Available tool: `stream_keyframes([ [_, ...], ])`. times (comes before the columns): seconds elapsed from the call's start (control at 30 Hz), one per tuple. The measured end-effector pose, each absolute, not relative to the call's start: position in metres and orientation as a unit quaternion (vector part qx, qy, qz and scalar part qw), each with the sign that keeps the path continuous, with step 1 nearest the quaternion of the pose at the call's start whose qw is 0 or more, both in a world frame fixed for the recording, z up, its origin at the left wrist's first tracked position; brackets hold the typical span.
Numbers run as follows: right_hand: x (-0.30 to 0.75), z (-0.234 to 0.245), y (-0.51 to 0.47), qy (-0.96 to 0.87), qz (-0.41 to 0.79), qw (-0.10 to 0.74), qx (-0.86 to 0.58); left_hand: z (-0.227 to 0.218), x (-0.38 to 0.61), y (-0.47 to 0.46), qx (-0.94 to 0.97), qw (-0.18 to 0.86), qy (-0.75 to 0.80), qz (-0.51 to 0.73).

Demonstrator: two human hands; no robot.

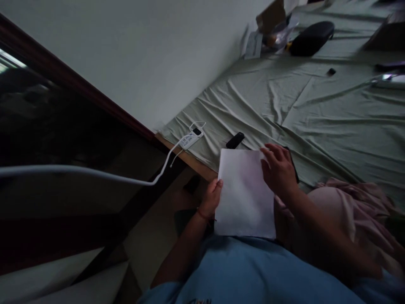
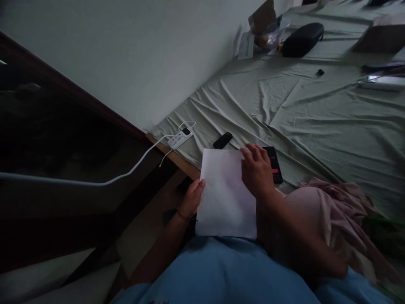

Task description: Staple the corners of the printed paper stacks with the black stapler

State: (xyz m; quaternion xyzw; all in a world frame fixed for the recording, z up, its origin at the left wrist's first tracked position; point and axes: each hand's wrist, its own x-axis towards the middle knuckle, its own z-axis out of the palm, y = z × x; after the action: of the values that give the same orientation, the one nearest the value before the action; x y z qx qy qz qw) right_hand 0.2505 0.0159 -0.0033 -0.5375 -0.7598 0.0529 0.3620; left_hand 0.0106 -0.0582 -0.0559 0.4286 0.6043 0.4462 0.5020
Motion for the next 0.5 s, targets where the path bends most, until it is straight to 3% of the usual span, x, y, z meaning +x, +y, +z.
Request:
stream_keyframes([
  [0.27,0.211,0.037,0.067,-0.877,0.067,0.169,-0.444,-0.039,0.016,-0.063,0.524,0.444,0.595,0.418],
  [0.37,0.205,0.036,0.082,-0.863,0.131,0.107,-0.477,-0.039,0.015,-0.063,0.516,0.45,0.589,0.429],
  [0.5,0.199,0.019,0.103,-0.849,0.248,0.095,-0.458,-0.051,0.012,-0.061,0.436,0.528,0.572,0.451],
])
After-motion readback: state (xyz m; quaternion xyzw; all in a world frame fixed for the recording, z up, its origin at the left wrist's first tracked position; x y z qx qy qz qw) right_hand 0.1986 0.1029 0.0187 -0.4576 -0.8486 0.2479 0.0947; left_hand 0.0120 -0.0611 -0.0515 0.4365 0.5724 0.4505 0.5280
